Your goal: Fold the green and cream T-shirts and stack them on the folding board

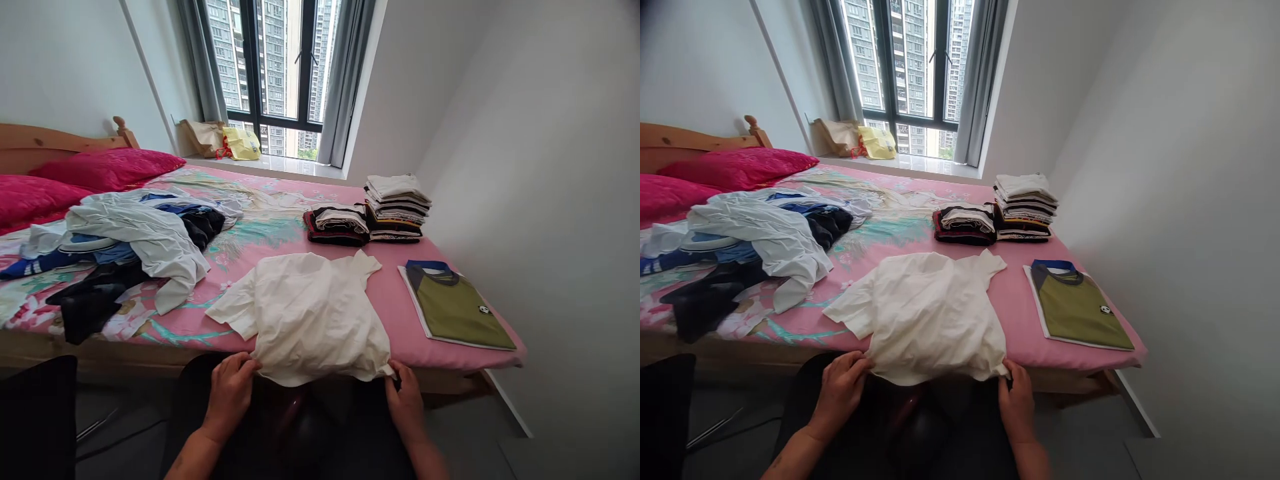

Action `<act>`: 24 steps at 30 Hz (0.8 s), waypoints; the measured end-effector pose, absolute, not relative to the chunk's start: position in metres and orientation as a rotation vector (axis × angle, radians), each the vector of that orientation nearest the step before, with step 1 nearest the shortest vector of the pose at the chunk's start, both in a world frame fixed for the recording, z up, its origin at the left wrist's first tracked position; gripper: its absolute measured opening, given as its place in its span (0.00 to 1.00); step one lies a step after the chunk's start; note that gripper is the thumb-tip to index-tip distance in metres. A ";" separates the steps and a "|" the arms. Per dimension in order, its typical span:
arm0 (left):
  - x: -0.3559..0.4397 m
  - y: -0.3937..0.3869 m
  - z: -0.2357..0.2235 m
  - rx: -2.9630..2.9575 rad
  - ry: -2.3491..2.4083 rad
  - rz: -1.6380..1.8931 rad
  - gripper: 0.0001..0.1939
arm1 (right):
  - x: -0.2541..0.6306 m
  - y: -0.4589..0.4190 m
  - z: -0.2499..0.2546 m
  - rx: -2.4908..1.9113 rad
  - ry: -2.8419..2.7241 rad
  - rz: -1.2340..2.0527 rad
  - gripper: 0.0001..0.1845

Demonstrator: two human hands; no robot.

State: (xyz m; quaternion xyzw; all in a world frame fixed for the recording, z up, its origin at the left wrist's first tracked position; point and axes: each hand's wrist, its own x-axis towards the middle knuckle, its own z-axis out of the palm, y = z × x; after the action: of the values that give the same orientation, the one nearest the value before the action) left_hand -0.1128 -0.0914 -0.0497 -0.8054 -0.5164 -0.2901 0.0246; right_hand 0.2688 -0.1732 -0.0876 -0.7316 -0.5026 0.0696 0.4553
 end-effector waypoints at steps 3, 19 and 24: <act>-0.121 -0.088 -0.047 -2.489 -1.568 -0.988 0.04 | 0.263 -0.179 -0.076 -1.777 -1.142 0.224 0.12; -0.108 -0.090 0.028 -2.486 -2.253 -1.632 0.15 | 0.280 -0.185 -0.020 -1.634 -0.887 0.587 0.09; -0.135 -0.089 0.068 -3.219 -2.365 -1.346 0.18 | 0.311 -0.210 -0.029 -1.736 -0.828 0.533 0.18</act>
State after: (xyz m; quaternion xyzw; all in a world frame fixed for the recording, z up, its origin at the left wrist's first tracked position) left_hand -0.1349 -0.0891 0.0680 -0.6563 -0.4821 -0.2743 -0.5114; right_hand 0.3106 -0.2104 -0.0293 -0.7309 -0.3488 0.2244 0.5420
